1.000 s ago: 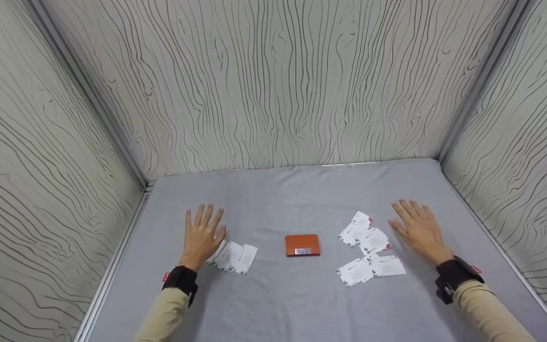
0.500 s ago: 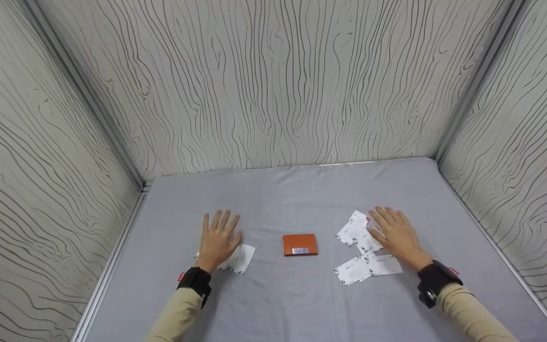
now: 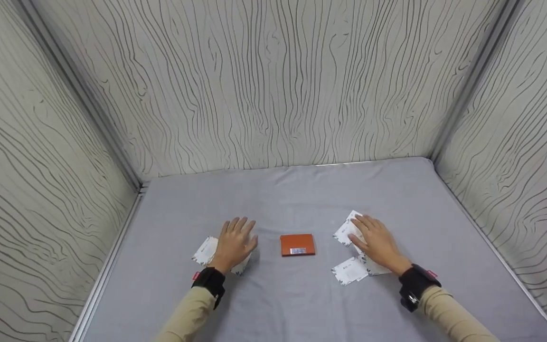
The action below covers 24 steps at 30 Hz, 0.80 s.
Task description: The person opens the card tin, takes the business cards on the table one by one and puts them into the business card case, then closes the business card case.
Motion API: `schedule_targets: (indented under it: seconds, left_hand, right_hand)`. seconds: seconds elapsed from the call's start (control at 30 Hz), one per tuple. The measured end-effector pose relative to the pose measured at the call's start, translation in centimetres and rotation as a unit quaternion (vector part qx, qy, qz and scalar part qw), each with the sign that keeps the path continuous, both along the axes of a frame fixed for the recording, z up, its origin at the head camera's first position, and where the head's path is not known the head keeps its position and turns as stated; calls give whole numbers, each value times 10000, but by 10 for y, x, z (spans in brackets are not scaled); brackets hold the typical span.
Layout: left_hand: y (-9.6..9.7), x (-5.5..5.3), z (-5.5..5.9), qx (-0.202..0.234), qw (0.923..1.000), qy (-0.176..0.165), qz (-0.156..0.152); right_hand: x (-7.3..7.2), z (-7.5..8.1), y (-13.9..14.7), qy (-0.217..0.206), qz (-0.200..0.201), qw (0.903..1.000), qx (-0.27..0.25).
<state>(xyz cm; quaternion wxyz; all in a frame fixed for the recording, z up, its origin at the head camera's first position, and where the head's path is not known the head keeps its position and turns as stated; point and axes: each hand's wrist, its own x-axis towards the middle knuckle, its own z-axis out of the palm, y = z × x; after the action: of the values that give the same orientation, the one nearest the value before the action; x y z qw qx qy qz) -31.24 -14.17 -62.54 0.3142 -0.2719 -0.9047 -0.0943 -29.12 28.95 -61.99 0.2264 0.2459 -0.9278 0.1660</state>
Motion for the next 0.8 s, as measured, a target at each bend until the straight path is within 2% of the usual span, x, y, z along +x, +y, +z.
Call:
schedule_targets:
  seconds: [0.33, 0.57, 0.8]
  left_hand:
    - [27, 4, -13, 302, 9995, 28, -66]
    - [45, 10, -18, 163, 9998, -83, -114]
    - [59, 13, -20, -4, 9989, -228, -406]
  right_hand:
    - [3, -7, -32, -97, 263, 9996, 104]
    - [8, -14, -56, -95, 394, 9984, 385]
    - [18, -18, -81, -390, 553, 9965, 486]
